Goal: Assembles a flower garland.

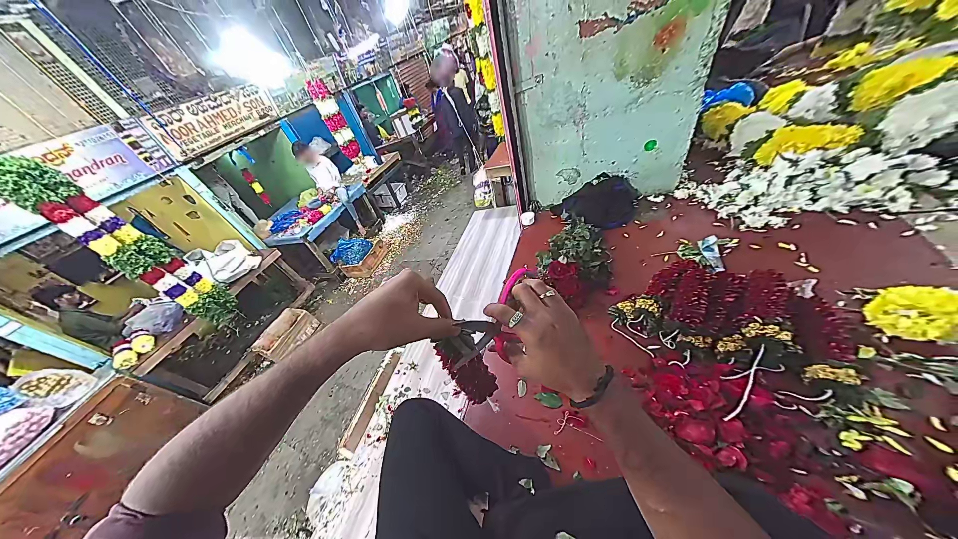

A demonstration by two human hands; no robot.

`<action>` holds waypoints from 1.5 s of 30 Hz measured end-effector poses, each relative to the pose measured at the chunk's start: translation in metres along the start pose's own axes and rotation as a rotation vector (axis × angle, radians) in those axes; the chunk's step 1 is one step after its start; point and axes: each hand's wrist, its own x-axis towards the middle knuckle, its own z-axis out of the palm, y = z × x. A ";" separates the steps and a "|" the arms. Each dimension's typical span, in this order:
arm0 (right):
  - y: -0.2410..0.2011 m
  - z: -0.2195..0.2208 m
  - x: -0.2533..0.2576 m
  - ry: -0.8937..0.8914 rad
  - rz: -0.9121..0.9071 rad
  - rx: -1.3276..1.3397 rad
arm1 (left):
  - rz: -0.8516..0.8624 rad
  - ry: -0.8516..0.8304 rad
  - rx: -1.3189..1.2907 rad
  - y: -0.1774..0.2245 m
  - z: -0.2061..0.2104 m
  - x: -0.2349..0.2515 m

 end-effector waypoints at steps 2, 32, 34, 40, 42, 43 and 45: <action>0.001 -0.002 0.000 0.024 -0.026 0.006 | 0.022 0.001 -0.029 -0.001 0.001 0.000; 0.054 0.060 -0.034 -0.832 0.635 0.036 | -0.114 -0.035 -0.058 -0.025 -0.004 0.001; 0.046 0.103 -0.061 -1.021 0.681 0.024 | -0.098 -0.047 0.044 -0.031 -0.005 0.001; 0.006 0.190 -0.128 -1.211 0.696 -0.045 | -0.104 -0.094 0.416 -0.051 0.006 0.004; 0.009 0.196 -0.131 -1.218 0.681 0.004 | -0.083 -0.083 0.498 -0.055 0.011 0.006; 0.013 0.195 -0.129 -1.220 0.664 0.050 | -0.054 -0.082 0.527 -0.057 0.013 0.007; 0.021 0.186 -0.116 -1.170 0.623 0.165 | 0.020 -0.077 0.585 -0.060 0.016 0.007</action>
